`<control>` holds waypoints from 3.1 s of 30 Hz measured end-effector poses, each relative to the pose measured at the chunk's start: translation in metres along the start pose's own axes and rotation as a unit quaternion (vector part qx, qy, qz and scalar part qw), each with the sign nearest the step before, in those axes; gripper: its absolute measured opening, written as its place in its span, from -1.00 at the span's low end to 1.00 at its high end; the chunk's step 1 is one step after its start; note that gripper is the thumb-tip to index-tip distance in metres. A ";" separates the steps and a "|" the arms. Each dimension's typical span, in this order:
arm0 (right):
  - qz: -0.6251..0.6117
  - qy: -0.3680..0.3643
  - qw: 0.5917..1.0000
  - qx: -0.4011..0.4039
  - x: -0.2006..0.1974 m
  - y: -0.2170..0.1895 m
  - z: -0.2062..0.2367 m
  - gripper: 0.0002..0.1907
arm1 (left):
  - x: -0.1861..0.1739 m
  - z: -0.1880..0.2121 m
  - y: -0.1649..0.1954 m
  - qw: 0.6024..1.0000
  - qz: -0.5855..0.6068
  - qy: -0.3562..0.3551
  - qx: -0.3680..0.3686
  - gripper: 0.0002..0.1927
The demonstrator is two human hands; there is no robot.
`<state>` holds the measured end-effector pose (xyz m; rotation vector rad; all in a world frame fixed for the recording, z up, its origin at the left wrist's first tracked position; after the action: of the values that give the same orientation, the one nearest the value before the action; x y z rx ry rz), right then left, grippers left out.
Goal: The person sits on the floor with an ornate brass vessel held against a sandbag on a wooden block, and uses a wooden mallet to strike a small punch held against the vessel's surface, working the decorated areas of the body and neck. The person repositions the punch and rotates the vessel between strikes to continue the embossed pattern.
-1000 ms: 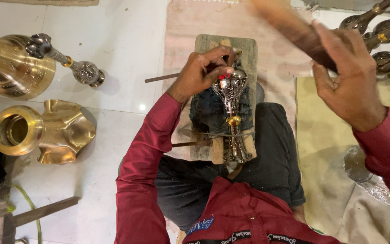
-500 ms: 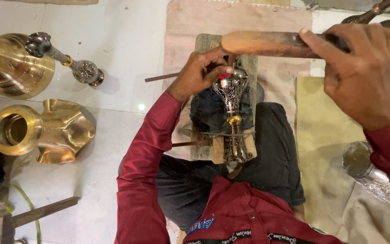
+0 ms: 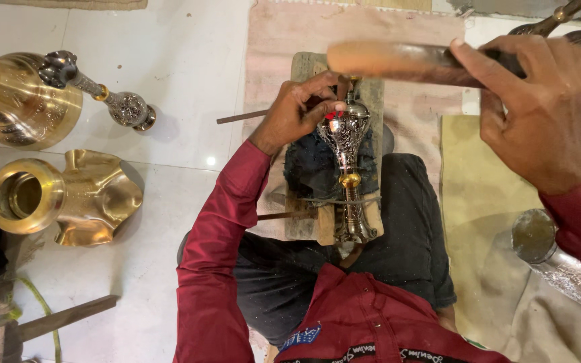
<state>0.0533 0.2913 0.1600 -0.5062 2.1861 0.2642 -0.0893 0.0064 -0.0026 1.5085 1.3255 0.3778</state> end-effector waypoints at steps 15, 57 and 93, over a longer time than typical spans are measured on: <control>-0.123 0.009 0.989 0.086 -0.001 -0.003 -0.010 -0.37 | -0.002 0.000 0.006 0.999 0.014 0.021 0.021 -0.70; 0.029 0.002 0.998 -0.050 0.007 -0.013 -0.010 -0.35 | -0.001 0.012 0.000 0.995 0.084 0.044 0.019 -0.55; -0.239 -0.042 0.907 0.343 0.079 -0.040 0.135 -0.51 | 0.006 0.158 0.027 0.848 0.292 0.292 -0.334 -0.59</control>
<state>0.1221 0.2828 0.0141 -0.5793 1.8321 -0.7137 0.0496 -0.0607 -0.0462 1.1768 0.9536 1.6211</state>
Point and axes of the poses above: each hand's wrist, its own z-axis away from the middle knuckle, its own x-axis out of the palm, y = z × x, the point moved 3 cm from there along -z, towards the middle knuckle, and after that the axes turned 11 degrees about y, right-handed, at the moved point
